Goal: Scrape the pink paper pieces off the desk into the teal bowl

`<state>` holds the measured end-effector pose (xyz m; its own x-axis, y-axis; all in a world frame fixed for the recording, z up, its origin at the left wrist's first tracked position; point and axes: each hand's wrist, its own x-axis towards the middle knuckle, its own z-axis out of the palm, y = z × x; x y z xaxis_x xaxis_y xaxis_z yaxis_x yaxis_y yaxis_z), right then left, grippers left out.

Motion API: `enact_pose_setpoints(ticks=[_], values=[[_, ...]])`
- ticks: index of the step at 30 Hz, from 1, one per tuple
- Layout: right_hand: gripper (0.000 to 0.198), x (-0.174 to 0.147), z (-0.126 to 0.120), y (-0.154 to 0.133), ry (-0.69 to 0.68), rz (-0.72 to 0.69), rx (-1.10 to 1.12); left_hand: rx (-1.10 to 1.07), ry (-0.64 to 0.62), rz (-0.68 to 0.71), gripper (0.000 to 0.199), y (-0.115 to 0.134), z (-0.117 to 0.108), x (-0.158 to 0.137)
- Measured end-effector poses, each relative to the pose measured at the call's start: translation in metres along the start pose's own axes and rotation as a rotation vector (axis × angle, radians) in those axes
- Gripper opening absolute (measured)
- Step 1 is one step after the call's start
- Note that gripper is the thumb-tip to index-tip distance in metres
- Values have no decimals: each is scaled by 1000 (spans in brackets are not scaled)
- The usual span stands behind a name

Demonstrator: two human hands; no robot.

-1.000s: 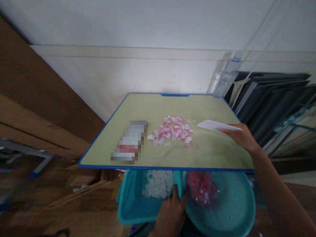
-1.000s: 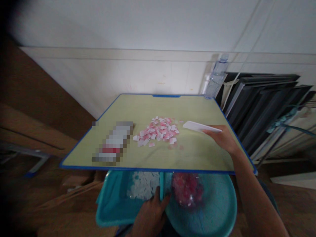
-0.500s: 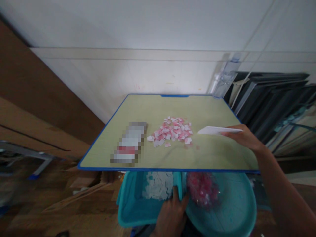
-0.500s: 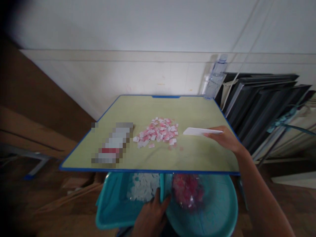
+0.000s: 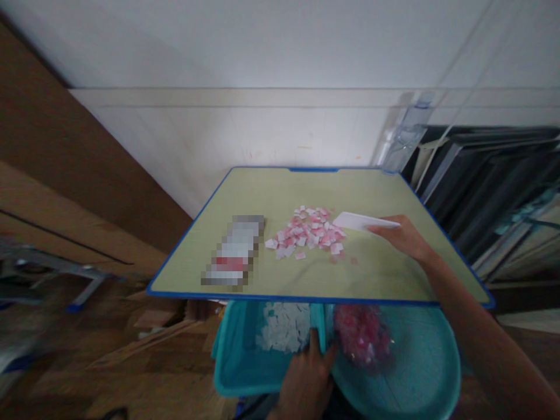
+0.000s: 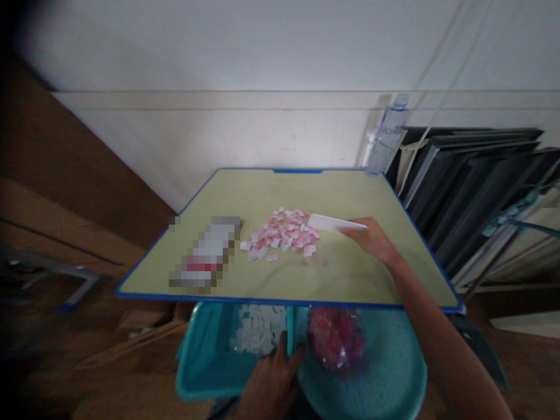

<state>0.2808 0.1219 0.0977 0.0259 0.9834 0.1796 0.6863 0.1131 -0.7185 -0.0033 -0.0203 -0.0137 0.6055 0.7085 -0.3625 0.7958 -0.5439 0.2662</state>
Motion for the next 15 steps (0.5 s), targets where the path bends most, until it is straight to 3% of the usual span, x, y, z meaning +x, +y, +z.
enact_pose_setpoints(ticks=[6,9,12,15], values=[[33,-24,-26,1,-17,37,-21,9,29,19,63,0,0,-1],[34,-33,-36,9,-90,51,-24,16,29,19,62,-1,2,-1],[35,-39,-35,13,-180,67,-27,14,26,15,61,0,2,-1],[35,-44,-26,8,-171,70,-7,9,21,5,63,0,0,-1]])
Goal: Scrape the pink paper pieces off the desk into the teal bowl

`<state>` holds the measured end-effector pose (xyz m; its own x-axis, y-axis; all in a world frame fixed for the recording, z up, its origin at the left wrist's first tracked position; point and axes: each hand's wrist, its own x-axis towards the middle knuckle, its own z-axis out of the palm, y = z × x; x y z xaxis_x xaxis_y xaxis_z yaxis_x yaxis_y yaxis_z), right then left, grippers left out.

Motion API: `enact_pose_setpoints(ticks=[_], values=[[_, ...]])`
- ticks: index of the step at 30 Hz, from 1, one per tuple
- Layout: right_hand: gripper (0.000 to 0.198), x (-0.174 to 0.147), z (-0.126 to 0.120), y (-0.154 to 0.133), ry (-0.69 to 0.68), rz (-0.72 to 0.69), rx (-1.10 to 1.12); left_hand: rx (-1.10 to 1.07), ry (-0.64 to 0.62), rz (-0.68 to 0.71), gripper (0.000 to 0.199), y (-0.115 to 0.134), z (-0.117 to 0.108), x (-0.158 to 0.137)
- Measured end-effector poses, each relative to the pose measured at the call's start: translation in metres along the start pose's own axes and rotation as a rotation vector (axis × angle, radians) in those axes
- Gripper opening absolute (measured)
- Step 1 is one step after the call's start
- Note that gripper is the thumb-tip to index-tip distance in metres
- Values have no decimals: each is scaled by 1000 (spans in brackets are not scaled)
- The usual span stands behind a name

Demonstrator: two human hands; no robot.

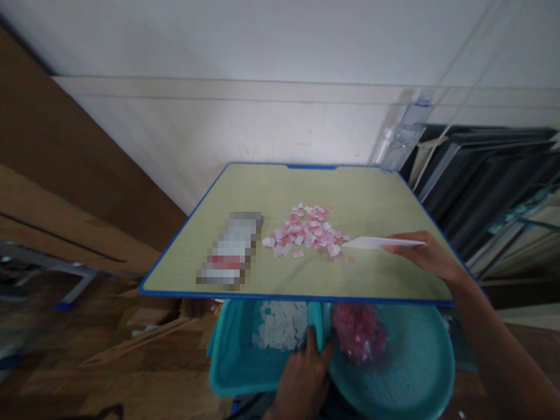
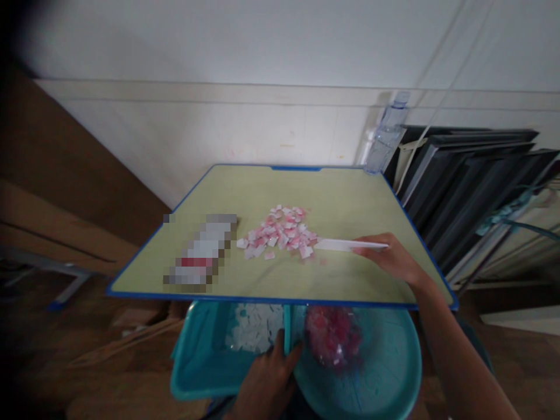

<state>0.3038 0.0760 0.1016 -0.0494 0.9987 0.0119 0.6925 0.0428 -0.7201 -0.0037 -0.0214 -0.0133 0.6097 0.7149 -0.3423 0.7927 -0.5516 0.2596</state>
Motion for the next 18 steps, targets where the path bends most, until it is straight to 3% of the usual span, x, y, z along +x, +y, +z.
enact_pose_setpoints(ticks=[4,9,14,18], values=[[36,-2,5,-8,-44,-37,67,-1,2,-5,61,1,-1,0],[31,-5,-5,-12,-247,-102,90,13,25,-1,62,1,1,0],[35,-5,2,-24,-95,-107,66,28,36,4,63,1,3,0],[35,-2,10,-33,-61,-128,36,32,30,13,62,0,2,0]])
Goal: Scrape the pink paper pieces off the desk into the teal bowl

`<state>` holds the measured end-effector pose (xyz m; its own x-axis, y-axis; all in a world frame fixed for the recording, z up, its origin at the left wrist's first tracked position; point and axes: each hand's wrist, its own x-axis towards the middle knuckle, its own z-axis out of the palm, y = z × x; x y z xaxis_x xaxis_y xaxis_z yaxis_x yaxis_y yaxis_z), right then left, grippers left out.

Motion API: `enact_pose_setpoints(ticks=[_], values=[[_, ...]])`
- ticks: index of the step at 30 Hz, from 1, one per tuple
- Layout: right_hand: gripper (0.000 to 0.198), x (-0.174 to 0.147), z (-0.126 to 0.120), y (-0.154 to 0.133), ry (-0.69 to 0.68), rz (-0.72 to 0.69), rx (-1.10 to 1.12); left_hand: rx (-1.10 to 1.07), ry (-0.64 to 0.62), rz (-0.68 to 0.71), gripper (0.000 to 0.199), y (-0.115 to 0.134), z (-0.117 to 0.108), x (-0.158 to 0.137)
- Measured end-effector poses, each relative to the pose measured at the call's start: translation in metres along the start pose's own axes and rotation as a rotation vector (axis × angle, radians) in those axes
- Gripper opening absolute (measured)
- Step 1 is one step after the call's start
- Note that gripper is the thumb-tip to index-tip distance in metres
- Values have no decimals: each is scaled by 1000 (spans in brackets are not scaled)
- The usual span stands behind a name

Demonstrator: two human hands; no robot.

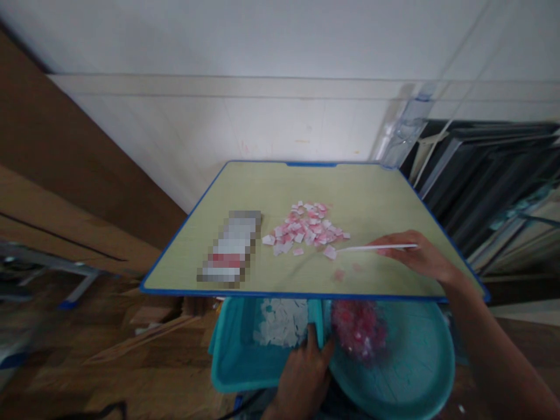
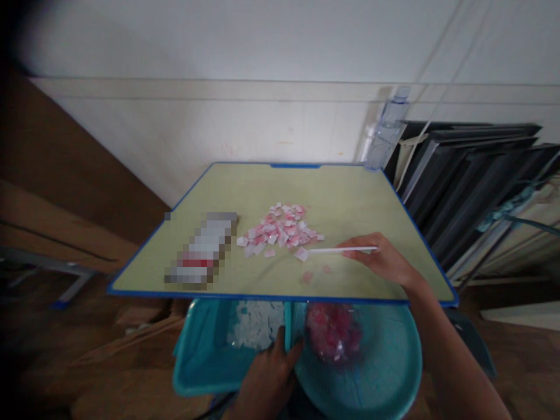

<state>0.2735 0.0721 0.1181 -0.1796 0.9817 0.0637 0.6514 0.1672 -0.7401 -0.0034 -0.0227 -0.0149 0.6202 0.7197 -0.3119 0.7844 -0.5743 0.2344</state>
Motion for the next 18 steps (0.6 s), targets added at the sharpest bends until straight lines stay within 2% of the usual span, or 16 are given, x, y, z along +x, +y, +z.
enact_pose_setpoints(ticks=[4,10,14,18], values=[[31,1,0,-5,104,-18,-40,0,-19,-7,62,0,-1,0],[28,-4,-7,-9,-53,-79,-21,-16,-13,-6,60,-1,2,0],[29,-3,-10,-11,-13,-57,-51,-23,-22,2,59,-1,0,0],[28,7,1,-14,-2,-127,-47,-23,-44,-3,58,-1,-2,1]])
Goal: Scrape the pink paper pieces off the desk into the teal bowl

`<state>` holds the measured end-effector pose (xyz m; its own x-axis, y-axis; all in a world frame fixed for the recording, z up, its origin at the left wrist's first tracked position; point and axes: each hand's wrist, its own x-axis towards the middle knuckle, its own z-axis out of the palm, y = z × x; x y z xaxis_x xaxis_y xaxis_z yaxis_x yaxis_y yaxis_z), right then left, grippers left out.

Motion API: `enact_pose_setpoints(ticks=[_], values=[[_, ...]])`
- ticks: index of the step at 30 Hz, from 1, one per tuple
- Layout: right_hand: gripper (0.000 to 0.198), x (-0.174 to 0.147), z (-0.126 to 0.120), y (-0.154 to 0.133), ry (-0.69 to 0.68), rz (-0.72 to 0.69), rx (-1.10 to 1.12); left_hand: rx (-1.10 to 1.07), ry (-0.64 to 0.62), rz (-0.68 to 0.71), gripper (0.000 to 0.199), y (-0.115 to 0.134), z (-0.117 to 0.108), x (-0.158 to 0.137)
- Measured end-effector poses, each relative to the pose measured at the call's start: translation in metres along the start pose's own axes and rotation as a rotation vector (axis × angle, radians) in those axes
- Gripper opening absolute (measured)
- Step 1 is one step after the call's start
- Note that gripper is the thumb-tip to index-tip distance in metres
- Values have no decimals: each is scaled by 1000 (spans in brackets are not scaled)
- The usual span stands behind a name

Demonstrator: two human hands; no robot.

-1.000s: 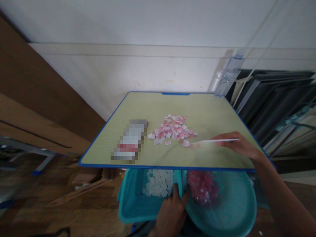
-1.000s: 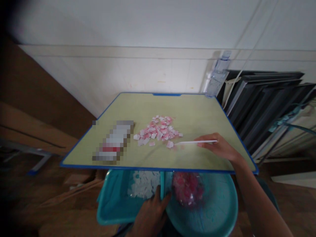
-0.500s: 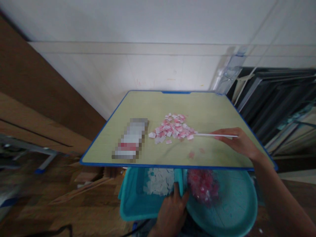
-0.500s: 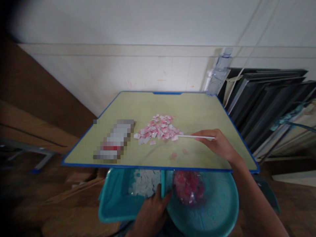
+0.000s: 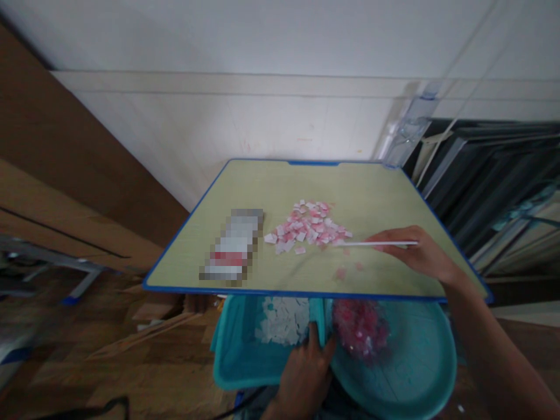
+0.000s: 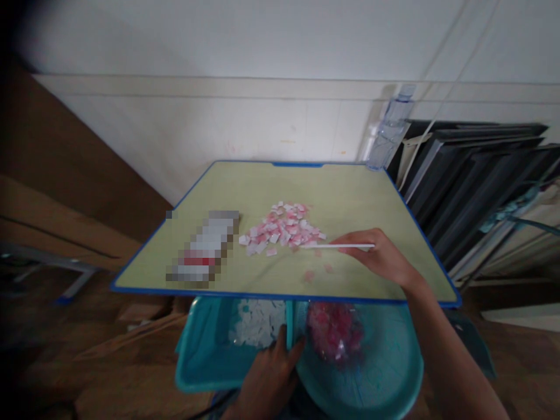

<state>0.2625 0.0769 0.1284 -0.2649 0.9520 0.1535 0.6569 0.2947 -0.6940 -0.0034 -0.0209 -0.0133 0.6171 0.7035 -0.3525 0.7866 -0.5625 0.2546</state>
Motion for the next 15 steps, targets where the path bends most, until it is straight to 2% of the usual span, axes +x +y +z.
enact_pose_setpoints(ticks=[5,11,15], values=[[30,15,12,-1,-51,-61,46,16,33,-6,58,1,2,-1],[29,8,-11,-1,-205,-32,-8,-4,-17,-3,57,1,-1,0],[28,6,-18,0,-132,-27,-48,-23,-15,-9,60,1,-1,0]])
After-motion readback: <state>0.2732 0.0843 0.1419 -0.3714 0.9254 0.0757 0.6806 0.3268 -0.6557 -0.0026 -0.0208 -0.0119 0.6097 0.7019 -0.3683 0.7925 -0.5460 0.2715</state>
